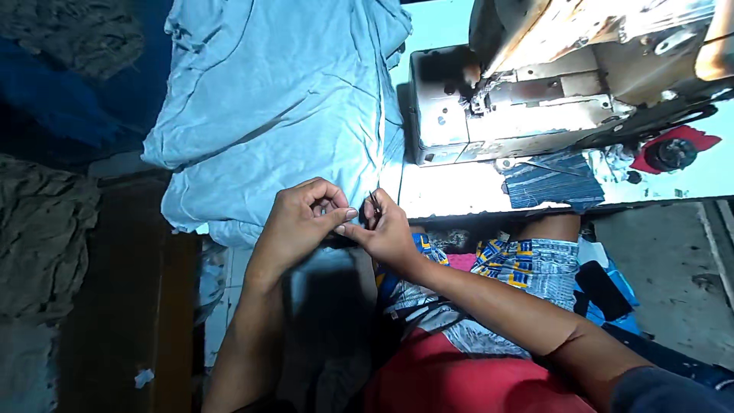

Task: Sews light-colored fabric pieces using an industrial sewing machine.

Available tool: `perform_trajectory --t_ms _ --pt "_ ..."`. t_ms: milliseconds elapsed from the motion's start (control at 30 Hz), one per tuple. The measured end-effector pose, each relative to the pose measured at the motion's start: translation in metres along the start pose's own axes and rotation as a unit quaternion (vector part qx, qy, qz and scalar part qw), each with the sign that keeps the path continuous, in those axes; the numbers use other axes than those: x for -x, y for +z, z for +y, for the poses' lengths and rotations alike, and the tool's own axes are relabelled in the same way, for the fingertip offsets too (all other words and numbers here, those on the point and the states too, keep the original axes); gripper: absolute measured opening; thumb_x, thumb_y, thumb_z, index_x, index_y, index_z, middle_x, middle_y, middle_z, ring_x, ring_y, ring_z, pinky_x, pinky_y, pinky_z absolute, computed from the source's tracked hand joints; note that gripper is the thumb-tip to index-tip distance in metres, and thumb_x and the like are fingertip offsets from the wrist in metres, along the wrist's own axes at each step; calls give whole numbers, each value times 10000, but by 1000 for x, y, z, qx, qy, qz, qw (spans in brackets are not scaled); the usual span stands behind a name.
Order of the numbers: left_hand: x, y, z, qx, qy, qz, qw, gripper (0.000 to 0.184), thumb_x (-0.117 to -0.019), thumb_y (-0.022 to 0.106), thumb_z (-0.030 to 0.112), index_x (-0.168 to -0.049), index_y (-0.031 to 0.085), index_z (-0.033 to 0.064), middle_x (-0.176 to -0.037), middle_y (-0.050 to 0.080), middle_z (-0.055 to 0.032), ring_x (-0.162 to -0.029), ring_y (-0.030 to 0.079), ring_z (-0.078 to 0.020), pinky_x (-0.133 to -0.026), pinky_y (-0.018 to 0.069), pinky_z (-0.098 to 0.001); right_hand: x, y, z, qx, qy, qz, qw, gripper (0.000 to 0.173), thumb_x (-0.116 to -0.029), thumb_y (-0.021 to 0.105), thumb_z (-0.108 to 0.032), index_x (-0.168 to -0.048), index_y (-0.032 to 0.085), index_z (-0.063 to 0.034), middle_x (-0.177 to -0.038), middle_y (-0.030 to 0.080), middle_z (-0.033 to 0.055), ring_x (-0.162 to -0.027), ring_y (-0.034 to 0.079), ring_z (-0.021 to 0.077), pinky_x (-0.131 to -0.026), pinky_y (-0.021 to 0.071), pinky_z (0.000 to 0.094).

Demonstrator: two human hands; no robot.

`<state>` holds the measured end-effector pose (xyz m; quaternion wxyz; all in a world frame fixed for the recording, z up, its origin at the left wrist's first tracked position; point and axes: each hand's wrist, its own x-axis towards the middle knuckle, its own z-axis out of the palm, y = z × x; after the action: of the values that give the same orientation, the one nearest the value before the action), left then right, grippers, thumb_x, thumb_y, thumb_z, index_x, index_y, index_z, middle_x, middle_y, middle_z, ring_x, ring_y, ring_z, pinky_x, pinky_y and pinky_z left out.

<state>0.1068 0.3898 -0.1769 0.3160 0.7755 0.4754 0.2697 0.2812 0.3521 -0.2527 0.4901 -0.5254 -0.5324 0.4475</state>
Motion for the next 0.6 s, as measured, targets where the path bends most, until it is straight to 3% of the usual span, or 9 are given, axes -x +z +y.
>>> perform_trajectory --t_ms 100,233,300,400,467,600 --pt "-7 5 10 -43 38 53 997 116 -875 795 240 -915 690 213 -860 639 92 -661 567 -49 -532 474 -232 -17 12 -17 -53 30 24 998 321 -789 804 -106 -908 506 -90 -706 526 61 -551 502 167 -484 446 353" --pt "-14 1 26 -66 101 112 986 104 -906 769 232 -973 704 185 -980 661 76 -767 615 -34 -607 529 -213 -36 29 -34 -84 9 60 995 258 -849 730 -70 -990 516 -99 -726 553 51 -603 562 171 -506 486 359" --pt "-17 -4 32 -63 121 113 984 95 -911 767 226 -972 708 183 -1006 667 75 -795 627 -35 -628 541 -213 -43 37 -31 -97 -4 62 993 249 -875 712 -62 -1052 540 -98 -777 598 59 -668 609 177 -561 528 381" --pt "-23 -15 37 -68 142 111 981 88 -926 750 238 -980 705 185 -1005 669 73 -821 632 -48 -667 553 -235 -45 45 -18 -113 -21 8 993 210 -909 695 -80 -1107 642 -33 -904 693 96 -837 689 176 -757 599 399" --pt "-30 -27 40 -75 144 114 980 101 -927 744 249 -983 706 174 -996 668 64 -841 622 -57 -704 535 -254 -41 47 -8 -134 -30 -48 989 201 -923 694 -104 -1092 701 5 -969 717 104 -906 690 151 -844 584 365" --pt "-40 -50 51 -87 116 103 984 111 -947 725 235 -1000 686 146 -948 647 29 -778 604 -78 -667 524 -264 -35 45 2 -173 -47 -91 980 146 -958 700 -123 -1056 729 -18 -921 719 66 -812 665 114 -761 572 303"
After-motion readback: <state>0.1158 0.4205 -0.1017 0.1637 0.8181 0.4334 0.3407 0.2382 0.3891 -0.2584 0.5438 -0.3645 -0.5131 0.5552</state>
